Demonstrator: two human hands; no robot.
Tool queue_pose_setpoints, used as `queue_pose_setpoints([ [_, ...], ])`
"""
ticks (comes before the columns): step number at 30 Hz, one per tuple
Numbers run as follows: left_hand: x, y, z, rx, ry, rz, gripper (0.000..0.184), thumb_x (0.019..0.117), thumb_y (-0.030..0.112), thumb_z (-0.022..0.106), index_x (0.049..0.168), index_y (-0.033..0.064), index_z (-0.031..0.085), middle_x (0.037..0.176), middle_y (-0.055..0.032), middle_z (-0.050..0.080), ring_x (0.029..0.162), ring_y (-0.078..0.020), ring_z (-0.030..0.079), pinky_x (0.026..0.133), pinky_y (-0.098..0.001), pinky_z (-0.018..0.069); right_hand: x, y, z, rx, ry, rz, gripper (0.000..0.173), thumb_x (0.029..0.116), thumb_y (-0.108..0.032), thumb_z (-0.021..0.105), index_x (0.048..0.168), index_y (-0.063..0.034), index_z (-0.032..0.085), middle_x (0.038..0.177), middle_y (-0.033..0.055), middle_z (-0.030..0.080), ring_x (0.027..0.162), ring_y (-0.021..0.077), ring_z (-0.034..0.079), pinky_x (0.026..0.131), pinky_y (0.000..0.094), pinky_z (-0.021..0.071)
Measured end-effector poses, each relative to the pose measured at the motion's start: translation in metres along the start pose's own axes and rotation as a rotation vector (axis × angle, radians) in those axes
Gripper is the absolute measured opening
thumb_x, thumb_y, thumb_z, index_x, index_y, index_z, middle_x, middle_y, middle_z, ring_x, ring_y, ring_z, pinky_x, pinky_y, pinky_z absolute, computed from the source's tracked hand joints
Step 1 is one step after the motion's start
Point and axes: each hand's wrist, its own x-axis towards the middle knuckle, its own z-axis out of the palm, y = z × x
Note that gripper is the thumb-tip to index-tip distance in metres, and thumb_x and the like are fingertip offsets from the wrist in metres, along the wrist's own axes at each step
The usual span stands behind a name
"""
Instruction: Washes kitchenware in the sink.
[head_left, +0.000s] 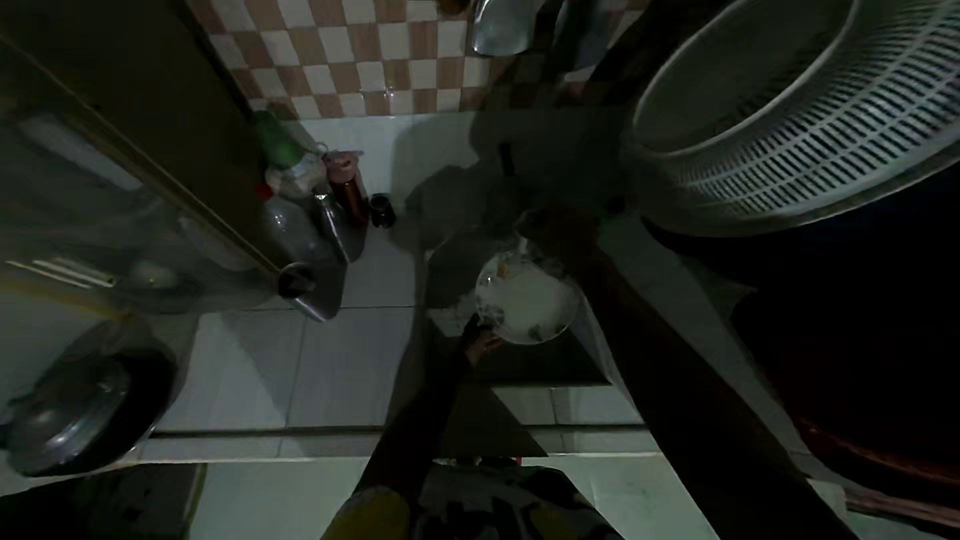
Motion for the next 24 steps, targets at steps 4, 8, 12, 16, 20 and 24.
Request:
queue_pose_setpoints([
  [4,0.036,0.03,0.012,0.331,-0.144,0.221,0.053,0.1088,0.026,0.049,0.156,0.0061,0.033,0.143,-0.0253,0.051,0.118,-0.0347,0.061,0.096,-0.0502,0.0538,0.005,0.005,0.002,-0.009,-0.005,-0.004,0.047,0.0972,-0.044,0.066,0.127,-0.0084,0.068,0.126,0.0198,0.067,0.119,0.0411,0.063,0.097,0.0672,0.048],
  [8,0.041,0.087,0.045,0.953,-0.108,0.614,0.045,0.1113,0.023,0.041,0.148,-0.0011,0.047,0.139,-0.0263,0.058,0.128,-0.0384,0.058,0.11,-0.0521,0.0439,0.012,0.01,0.006,0.009,-0.011,-0.006,0.047,0.0973,-0.047,0.065,0.126,-0.0101,0.069,0.123,0.0179,0.069,0.116,0.0394,0.065,0.096,0.0664,0.0494],
  [12,0.033,0.122,0.058,1.261,-0.16,0.807,0.038,0.1096,0.022,0.044,0.141,0.0044,0.057,0.134,-0.0201,0.063,0.124,-0.0335,0.062,0.108,-0.0497,0.047,0.007,0.003,0.002,-0.021,-0.031,0.023,0.048,0.0991,-0.048,0.062,0.129,-0.0097,0.066,0.124,0.0194,0.068,0.117,0.0403,0.065,0.096,0.0663,0.049],
  [16,0.008,0.15,0.052,1.36,-0.14,0.658,0.039,0.1094,0.019,0.043,0.143,0.0008,0.052,0.131,-0.0241,0.062,0.122,-0.0373,0.061,0.104,-0.0534,0.0478,0.014,0.003,0.003,-0.079,-0.026,0.039,0.052,0.0987,-0.049,0.062,0.13,-0.0078,0.065,0.125,0.0217,0.067,0.116,0.0426,0.064,0.093,0.067,0.0496],
  [20,0.009,0.154,0.024,1.319,-0.113,0.671,0.041,0.11,0.023,0.042,0.144,0.0024,0.051,0.125,-0.0235,0.065,0.115,-0.0371,0.065,0.099,-0.0548,0.0517,0.017,0.002,0.001,-0.119,-0.046,0.029,0.052,0.0973,-0.052,0.063,0.13,-0.012,0.067,0.125,0.0199,0.068,0.116,0.0427,0.065,0.093,0.0681,0.0497],
  [24,-0.015,0.162,0.0,1.281,-0.095,0.67,0.039,0.1101,0.026,0.043,0.134,-0.0013,0.058,0.121,-0.0237,0.066,0.113,-0.0359,0.065,0.099,-0.0534,0.0508,0.02,-0.009,-0.007,-0.198,-0.074,0.052,0.053,0.0981,-0.055,0.059,0.122,-0.0095,0.071,0.122,0.0216,0.069,0.115,0.0446,0.065,0.088,0.0704,0.0494],
])
